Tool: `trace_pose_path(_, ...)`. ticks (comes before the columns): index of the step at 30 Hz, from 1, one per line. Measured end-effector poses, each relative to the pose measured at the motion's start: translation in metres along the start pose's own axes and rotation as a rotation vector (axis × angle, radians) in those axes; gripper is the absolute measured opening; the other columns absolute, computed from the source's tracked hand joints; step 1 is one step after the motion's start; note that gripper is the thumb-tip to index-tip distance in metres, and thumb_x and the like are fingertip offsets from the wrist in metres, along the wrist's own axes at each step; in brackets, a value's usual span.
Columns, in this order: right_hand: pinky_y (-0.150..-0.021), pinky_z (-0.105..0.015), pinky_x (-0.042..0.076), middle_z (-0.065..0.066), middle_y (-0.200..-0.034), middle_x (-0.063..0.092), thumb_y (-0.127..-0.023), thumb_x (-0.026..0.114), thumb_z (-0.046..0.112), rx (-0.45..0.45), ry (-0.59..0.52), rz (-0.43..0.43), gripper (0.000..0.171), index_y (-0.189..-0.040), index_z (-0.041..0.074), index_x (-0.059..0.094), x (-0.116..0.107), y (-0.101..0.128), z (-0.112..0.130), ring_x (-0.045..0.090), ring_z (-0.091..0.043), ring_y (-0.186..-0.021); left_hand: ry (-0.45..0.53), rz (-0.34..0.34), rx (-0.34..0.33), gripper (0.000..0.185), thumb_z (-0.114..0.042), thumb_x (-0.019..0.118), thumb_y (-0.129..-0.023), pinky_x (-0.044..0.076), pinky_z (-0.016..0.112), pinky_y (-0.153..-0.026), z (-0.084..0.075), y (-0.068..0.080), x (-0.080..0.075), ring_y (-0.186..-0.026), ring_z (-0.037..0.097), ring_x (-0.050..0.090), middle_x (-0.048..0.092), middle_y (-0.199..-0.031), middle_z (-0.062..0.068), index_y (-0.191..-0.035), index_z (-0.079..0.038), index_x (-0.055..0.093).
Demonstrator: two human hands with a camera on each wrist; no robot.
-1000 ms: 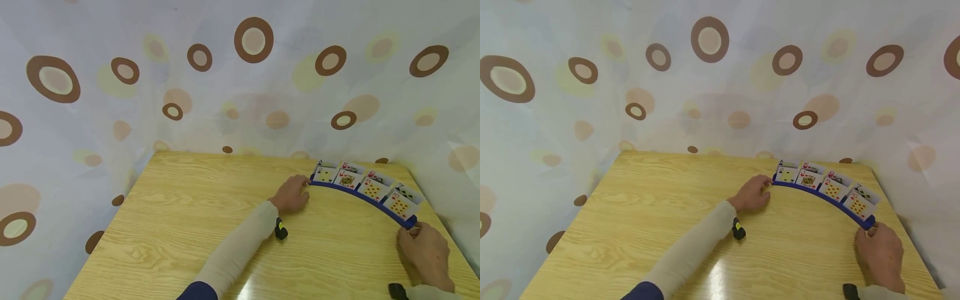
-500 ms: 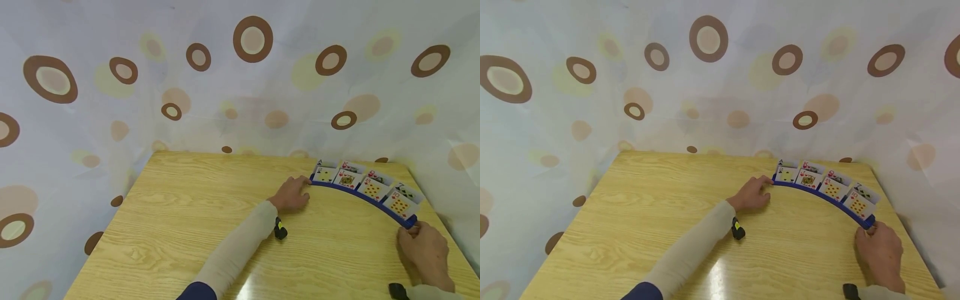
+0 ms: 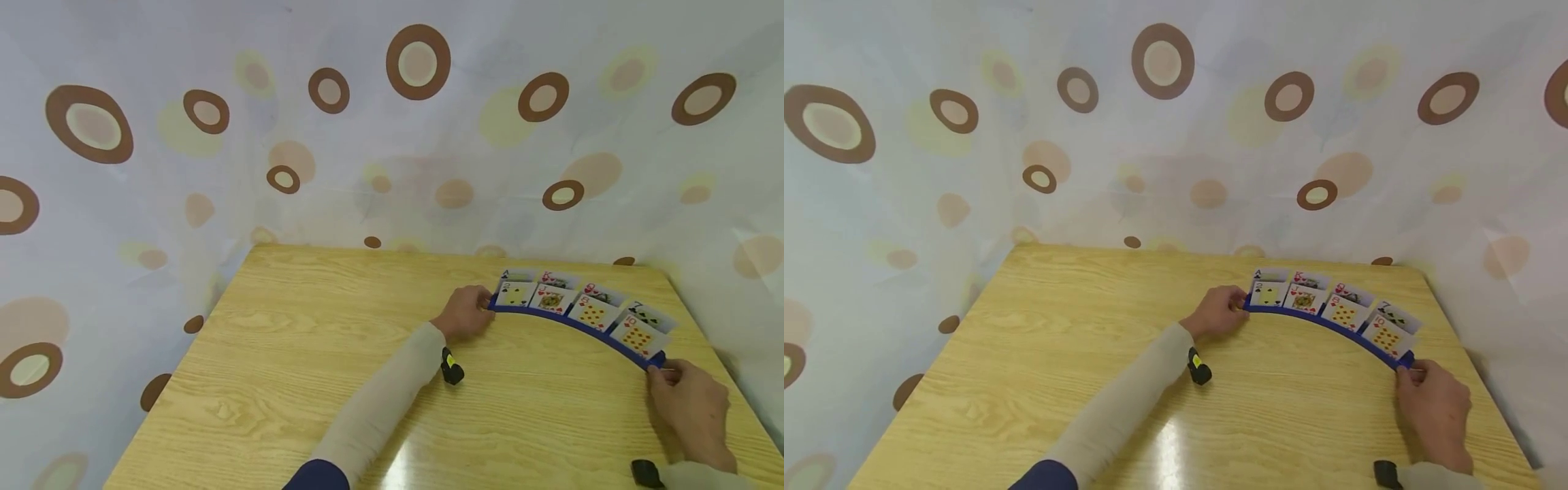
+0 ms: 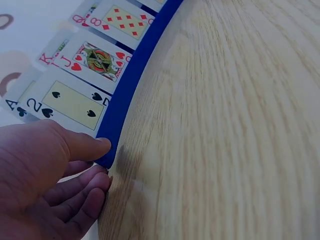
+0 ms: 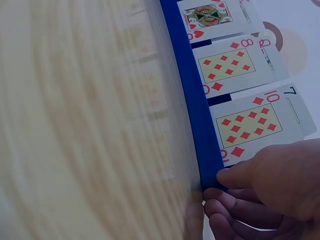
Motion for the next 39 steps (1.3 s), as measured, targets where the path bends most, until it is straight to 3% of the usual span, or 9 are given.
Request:
trace_pose_path(4, -0.071, -0.055, 0.042, -0.027, -0.088, 0.068, -0.098, 0.057, 0.019, -0.011, 0.005, 0.012, 0.037, -0.11, -0.015, 0.059, -0.001, 0.003, 0.009, 0.061, -0.045, -0.083, -0.019, 0.001, -0.014, 0.03, -0.021, 0.071, -0.093, 0.049, 0.019, -0.076, 0.002, 0.005, -0.003, -0.087, 0.007, 0.06, 0.067, -0.1, -0.001, -0.118, -0.006, 0.065)
trace_pose_path(9, -0.072, -0.056, 0.041, -0.026, -0.088, 0.069, -0.097, 0.06, 0.019, -0.035, 0.023, 0.021, 0.036, -0.109, -0.015, 0.06, -0.001, 0.003, 0.016, 0.061, -0.045, -0.083, -0.066, 0.032, 0.025, 0.031, -0.022, 0.072, -0.092, 0.05, 0.018, -0.076, 0.005, 0.013, -0.007, -0.087, 0.006, 0.061, 0.067, -0.099, -0.001, -0.117, -0.005, 0.065)
trace_pose_path(17, -0.055, -0.043, 0.046, -0.023, -0.081, 0.069, -0.094, 0.065, 0.015, -0.131, 0.015, 0.053, 0.032, -0.102, -0.015, 0.065, 0.006, 0.002, 0.036, 0.064, -0.037, -0.072, -0.058, 0.042, 0.034, 0.029, -0.02, 0.074, -0.091, 0.051, 0.018, -0.077, 0.014, 0.037, -0.025, -0.089, 0.008, 0.062, 0.068, -0.102, 0.002, -0.113, -0.004, 0.065)
trace_pose_path(24, -0.053, -0.033, 0.046, -0.021, -0.082, 0.07, -0.093, 0.065, 0.016, -0.165, -0.015, 0.087, 0.029, -0.099, -0.013, 0.067, 0.019, 0.005, 0.058, 0.064, -0.031, -0.072, -0.062, 0.026, 0.02, 0.026, -0.016, 0.074, -0.089, 0.05, 0.019, -0.074, 0.027, 0.052, -0.041, -0.084, 0.008, 0.061, 0.068, -0.099, 0.003, -0.109, -0.002, 0.066)
trace_pose_path(31, -0.054, -0.038, 0.05, -0.022, -0.084, 0.07, -0.094, 0.064, 0.015, -0.212, -0.035, 0.121, 0.029, -0.101, -0.013, 0.066, 0.033, 0.006, 0.079, 0.065, -0.032, -0.075, -0.104, 0.021, -0.004, 0.027, -0.017, 0.075, -0.088, 0.051, 0.02, -0.073, 0.043, 0.066, -0.057, -0.083, 0.009, 0.061, 0.069, -0.101, 0.005, -0.109, -0.002, 0.067)
trace_pose_path(39, -0.047, -0.032, 0.037, -0.009, -0.065, 0.06, -0.096, 0.058, 0.011, -0.338, -0.024, 0.133, 0.021, -0.079, -0.002, 0.061, 0.048, 0.002, 0.121, 0.05, -0.021, -0.055, -0.12, -0.013, -0.056, 0.027, -0.017, 0.076, -0.087, 0.052, 0.024, -0.076, 0.064, 0.083, -0.085, -0.085, 0.012, 0.063, 0.069, -0.102, 0.007, -0.108, -0.002, 0.067)
Point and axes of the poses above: each hand's wrist, its own y-axis away from the middle knuckle, its own x-axis out of the palm, z = x × y, the point moved 6 cm from there along -y, towards the middle knuckle
